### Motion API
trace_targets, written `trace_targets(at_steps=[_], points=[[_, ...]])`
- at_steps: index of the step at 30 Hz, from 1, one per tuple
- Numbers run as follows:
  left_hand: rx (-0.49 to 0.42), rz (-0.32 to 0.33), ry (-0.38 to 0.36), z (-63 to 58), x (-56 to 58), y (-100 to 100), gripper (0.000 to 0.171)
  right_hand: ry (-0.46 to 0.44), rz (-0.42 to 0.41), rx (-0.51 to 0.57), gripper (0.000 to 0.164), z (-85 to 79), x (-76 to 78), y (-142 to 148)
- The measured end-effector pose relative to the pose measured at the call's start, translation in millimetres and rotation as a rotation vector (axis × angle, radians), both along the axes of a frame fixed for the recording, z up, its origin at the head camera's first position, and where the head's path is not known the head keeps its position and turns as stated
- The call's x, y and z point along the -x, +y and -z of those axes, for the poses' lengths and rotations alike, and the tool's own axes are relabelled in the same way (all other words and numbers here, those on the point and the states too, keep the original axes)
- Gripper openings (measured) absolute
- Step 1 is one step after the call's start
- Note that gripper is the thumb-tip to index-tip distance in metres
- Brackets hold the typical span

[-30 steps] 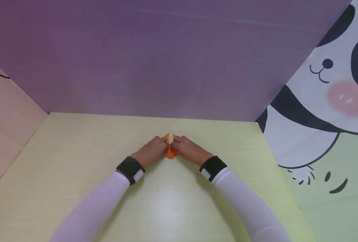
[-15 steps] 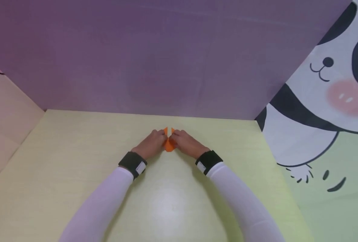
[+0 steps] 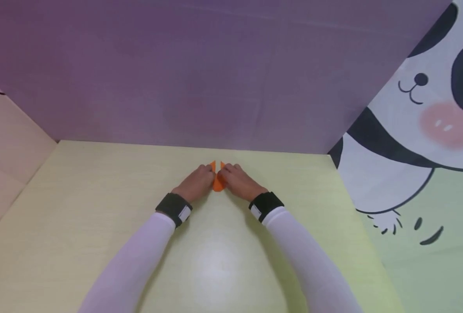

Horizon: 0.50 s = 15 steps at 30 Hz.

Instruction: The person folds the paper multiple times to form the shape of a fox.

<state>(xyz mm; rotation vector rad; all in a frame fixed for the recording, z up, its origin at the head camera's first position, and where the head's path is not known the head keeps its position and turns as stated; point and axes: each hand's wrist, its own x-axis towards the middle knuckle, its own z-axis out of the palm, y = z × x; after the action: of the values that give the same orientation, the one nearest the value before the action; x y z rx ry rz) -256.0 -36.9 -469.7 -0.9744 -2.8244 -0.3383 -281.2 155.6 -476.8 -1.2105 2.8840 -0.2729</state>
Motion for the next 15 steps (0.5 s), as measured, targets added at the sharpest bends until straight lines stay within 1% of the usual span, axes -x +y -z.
trace_targets(at_steps=[4,8,15], points=[[0.033,0.005,0.024,1.5,1.2,1.5,0.014,-0.021,0.026,0.007,0.017,0.3,0.0,1.0],[0.061,0.014,0.055,3.4,0.7,1.7,0.014,0.001,0.019,-0.011,0.016,2.5,-0.9,2.4],[0.007,0.037,0.044,6.5,0.0,2.4,0.012,0.042,0.025,-0.035,0.02,-0.5,-6.6,4.5]])
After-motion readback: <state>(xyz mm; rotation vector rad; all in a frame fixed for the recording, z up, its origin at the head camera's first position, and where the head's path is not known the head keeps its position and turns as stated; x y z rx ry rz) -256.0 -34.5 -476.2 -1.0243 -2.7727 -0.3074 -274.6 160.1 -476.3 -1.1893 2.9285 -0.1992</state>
